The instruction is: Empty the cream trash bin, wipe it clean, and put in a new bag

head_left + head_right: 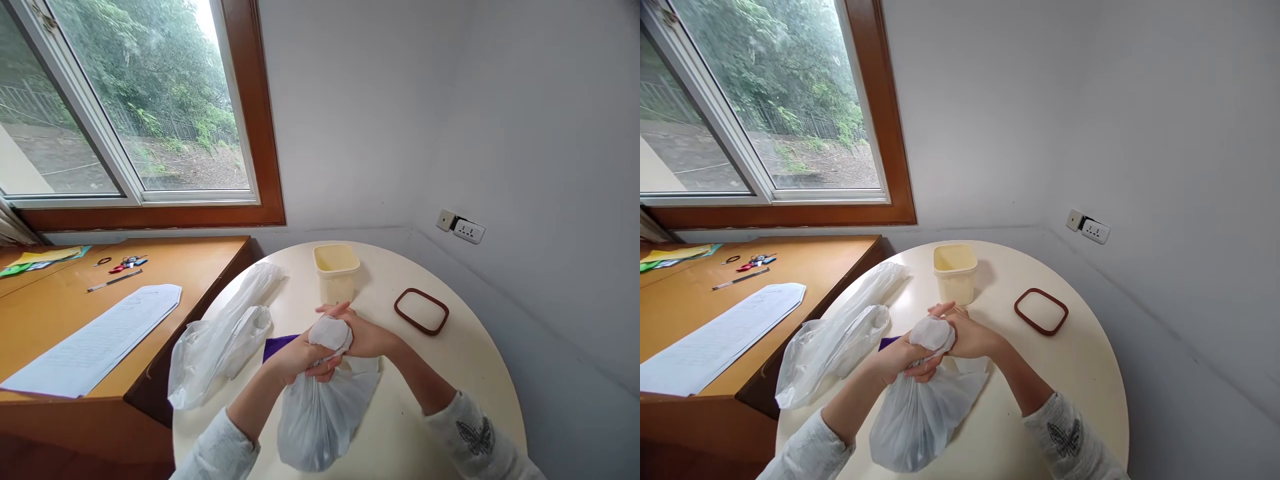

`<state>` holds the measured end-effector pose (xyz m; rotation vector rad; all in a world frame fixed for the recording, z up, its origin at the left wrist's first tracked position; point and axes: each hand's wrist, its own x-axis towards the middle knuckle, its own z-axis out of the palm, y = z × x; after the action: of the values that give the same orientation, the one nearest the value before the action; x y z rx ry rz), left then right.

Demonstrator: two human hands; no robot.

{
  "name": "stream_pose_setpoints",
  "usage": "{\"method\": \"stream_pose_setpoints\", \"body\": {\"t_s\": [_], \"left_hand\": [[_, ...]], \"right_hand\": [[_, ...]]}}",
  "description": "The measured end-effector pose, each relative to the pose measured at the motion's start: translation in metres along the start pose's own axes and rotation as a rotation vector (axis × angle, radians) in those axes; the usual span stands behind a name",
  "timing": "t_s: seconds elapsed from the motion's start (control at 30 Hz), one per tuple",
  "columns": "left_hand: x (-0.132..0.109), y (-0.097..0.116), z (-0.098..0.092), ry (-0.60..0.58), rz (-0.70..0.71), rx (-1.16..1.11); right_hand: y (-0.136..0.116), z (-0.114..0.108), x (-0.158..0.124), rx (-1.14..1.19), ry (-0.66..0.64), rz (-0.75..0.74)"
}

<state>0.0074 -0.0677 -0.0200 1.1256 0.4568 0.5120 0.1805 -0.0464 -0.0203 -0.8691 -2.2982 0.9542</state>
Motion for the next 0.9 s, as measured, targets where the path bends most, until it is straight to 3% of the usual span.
{"method": "stream_pose_setpoints", "body": {"t_s": [0.1,0.2,0.37,0.43,0.57,0.67,0.77,0.9], "left_hand": [[-0.008,0.001,-0.008,-0.065,0.003,-0.017],[-0.017,0.011,-0.015,-0.129,0.010,0.076],[-0.020,0.038,-0.006,-0.293,0.007,0.738],[-0.017,0.042,0.001,-0.191,0.045,0.955],[-0.006,0.032,0.007,0.280,0.122,1.240],[0.006,0.020,0.004,0.460,0.202,1.277],[0.021,0.014,0.005,0.527,0.292,1.175],[0.032,0.014,0.018,0.449,0.458,0.971]], "right_hand": [[0.009,-0.001,0.005,0.118,-0.016,0.110],[0.019,-0.015,0.001,0.178,-0.033,0.256],[0.020,-0.052,-0.015,0.144,0.005,0.390],[0.012,-0.067,-0.024,0.146,-0.013,0.435],[-0.009,-0.073,-0.047,0.339,-0.116,0.438],[-0.021,-0.034,-0.057,0.722,-0.178,0.377],[-0.026,0.035,-0.055,1.218,-0.220,0.246],[-0.021,0.112,-0.029,1.603,-0.246,0.209]]}}
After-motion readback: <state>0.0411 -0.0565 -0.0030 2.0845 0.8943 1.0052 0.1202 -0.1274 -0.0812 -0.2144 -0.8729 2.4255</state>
